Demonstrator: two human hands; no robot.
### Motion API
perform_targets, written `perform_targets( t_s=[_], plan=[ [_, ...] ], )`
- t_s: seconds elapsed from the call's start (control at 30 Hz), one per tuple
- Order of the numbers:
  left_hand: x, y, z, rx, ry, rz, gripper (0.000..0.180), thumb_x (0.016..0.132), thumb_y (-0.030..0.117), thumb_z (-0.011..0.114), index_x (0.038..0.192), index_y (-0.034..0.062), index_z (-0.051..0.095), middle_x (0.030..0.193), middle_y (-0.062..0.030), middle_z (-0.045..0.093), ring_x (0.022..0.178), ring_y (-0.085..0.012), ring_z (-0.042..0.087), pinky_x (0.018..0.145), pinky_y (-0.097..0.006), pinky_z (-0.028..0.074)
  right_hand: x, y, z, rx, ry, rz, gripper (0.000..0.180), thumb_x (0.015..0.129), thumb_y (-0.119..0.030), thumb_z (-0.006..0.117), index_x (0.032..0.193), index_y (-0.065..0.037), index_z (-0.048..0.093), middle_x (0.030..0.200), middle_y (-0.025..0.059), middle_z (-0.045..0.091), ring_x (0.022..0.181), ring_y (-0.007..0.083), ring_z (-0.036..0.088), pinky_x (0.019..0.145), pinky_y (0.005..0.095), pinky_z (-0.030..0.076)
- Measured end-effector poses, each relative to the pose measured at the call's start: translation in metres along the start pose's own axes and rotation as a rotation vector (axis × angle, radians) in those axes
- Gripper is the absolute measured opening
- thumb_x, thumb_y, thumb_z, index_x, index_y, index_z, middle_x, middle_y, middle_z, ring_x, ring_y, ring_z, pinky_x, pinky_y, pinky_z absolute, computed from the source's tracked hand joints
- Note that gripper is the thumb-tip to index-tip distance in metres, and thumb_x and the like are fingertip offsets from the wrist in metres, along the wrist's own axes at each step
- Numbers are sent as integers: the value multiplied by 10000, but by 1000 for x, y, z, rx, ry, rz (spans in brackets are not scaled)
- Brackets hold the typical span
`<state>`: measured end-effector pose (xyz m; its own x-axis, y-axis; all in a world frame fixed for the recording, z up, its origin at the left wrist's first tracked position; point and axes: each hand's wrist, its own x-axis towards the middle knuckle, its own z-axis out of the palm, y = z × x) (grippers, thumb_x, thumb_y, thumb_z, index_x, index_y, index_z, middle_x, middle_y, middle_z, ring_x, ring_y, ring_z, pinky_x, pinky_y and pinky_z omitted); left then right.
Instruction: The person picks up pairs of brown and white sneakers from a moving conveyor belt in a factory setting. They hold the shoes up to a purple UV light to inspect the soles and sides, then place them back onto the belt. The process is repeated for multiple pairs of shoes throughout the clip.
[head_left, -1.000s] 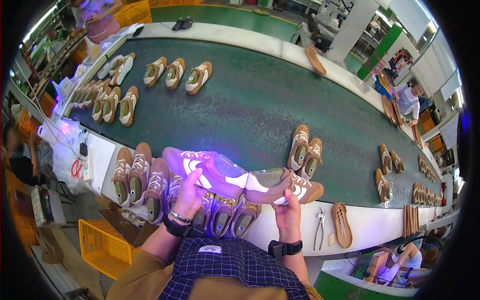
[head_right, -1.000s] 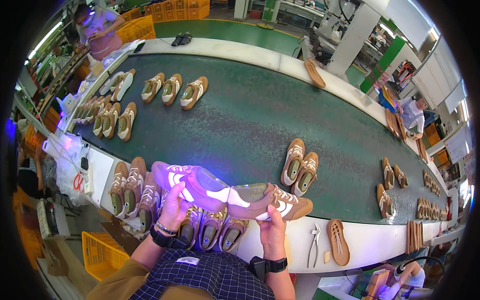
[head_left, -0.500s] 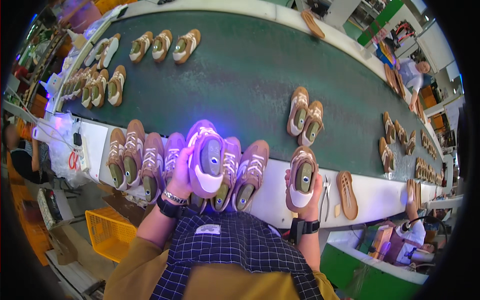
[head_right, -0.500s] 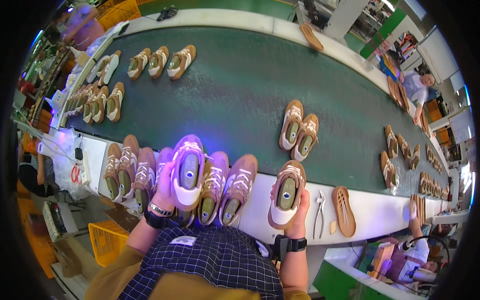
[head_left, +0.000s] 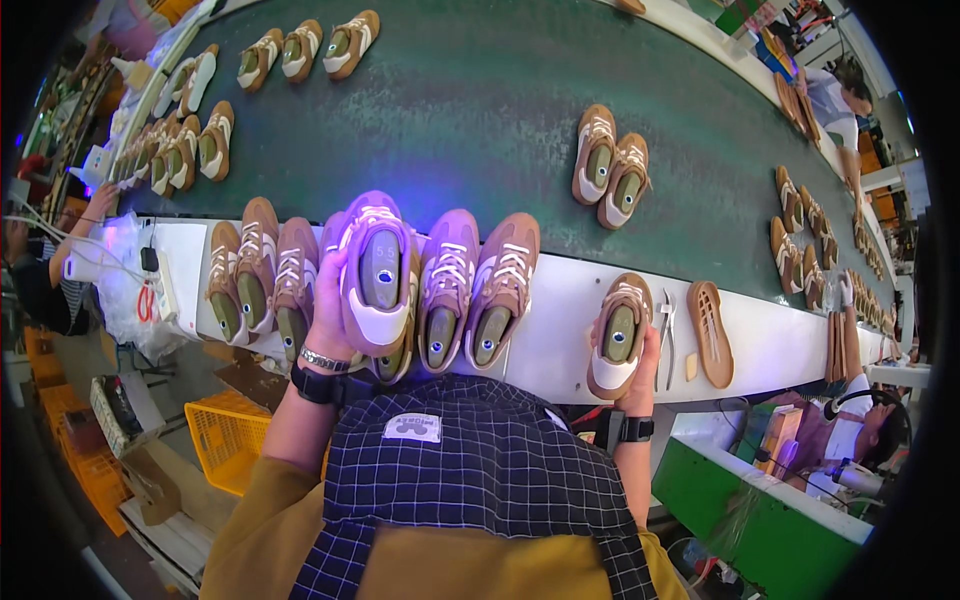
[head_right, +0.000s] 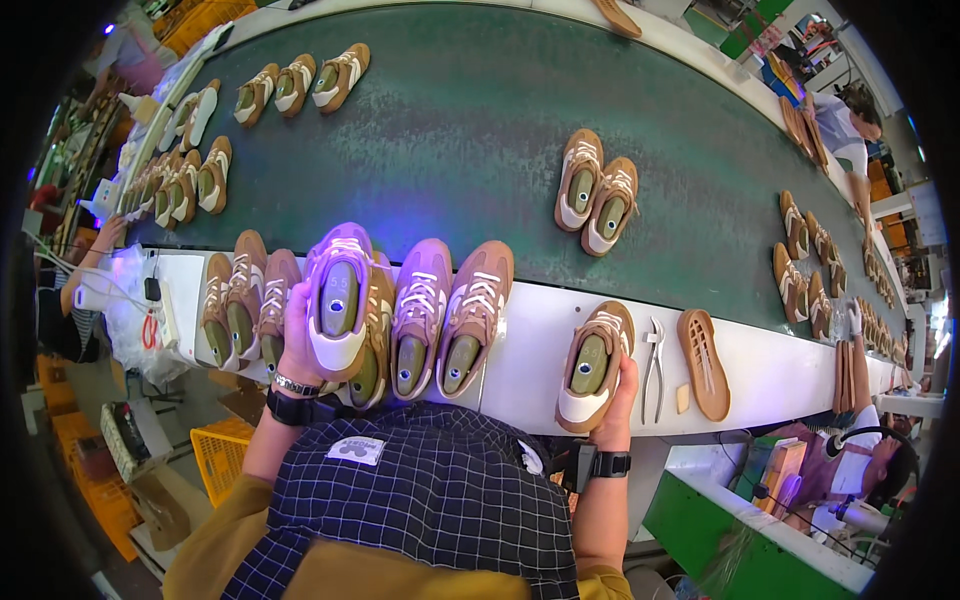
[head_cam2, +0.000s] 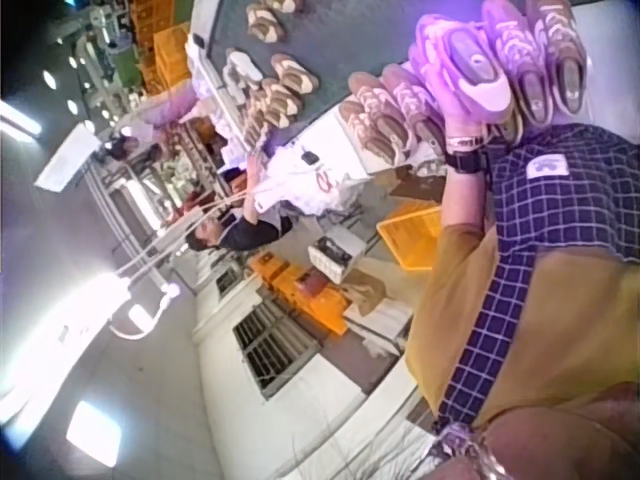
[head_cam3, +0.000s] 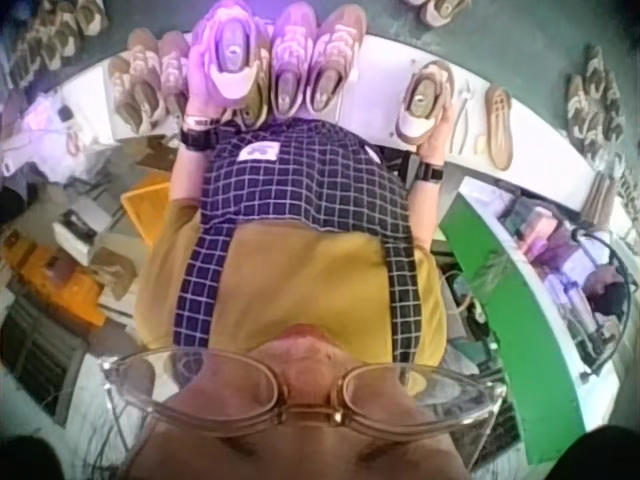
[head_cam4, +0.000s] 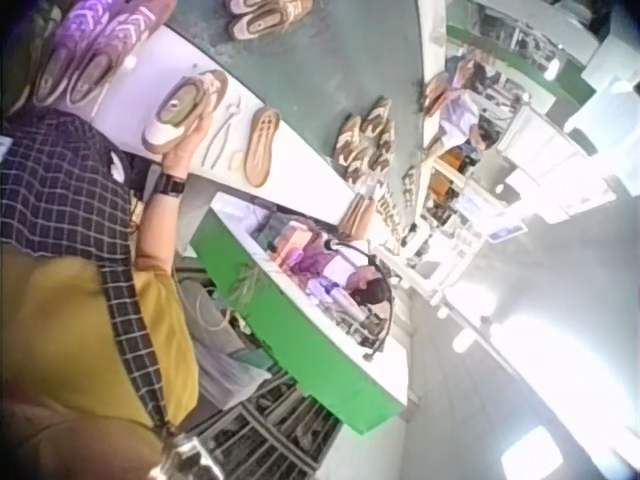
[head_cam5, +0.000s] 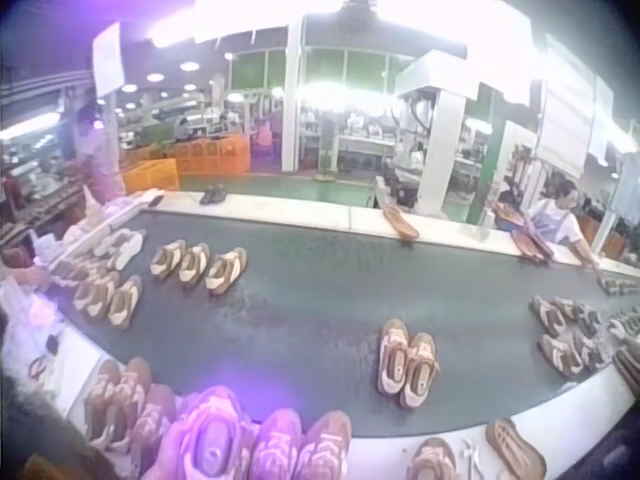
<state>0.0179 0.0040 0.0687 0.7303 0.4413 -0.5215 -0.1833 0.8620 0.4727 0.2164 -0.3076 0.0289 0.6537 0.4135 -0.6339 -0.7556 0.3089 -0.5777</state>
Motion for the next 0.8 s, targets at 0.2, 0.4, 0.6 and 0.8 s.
perform_targets(
  t_s=[0.2, 0.4, 0.6, 0.8],
  plan=[
    [-6, -1, -10, 32, 72, 40, 455, 883, 368, 409, 1126, 17, 569, 989, -131, 644, 844, -215, 648, 744, -306, 536, 11, 3, -28, 3, -1, -8, 492, 869, -386, 412, 1133, 12, 533, 965, 148, 619, 849, 248, 609, 737, 349, 514],
    [-15, -5, -15, 9, 62, 8, 467, 896, 410, 394, 1153, 60, 567, 1039, -100, 636, 906, -218, 635, 784, -327, 524, 20, 2, -62, -143, -12, -34, 457, 876, -296, 521, 1216, 8, 488, 1152, 148, 588, 1041, 274, 584, 931, 383, 463],
    [-8, -16, -32, -25, 23, 39, 471, 901, 375, 398, 1197, 30, 520, 1103, -117, 610, 952, -237, 622, 829, -355, 515, 10, -22, -62, -835, 182, -109, 306, 821, -269, 630, 930, 17, 618, 802, 72, 647, 614, 130, 606, 550, 259, 510],
    [2, -20, -27, -51, 90, 26, 451, 887, 364, 410, 1148, 23, 549, 1034, -119, 630, 902, -237, 624, 810, -346, 514, 2, -73, -30, -1747, 271, -361, 529, 709, -244, 718, 1093, 86, 566, 924, 201, 650, 830, 260, 633, 774, 364, 497]
  ],
)
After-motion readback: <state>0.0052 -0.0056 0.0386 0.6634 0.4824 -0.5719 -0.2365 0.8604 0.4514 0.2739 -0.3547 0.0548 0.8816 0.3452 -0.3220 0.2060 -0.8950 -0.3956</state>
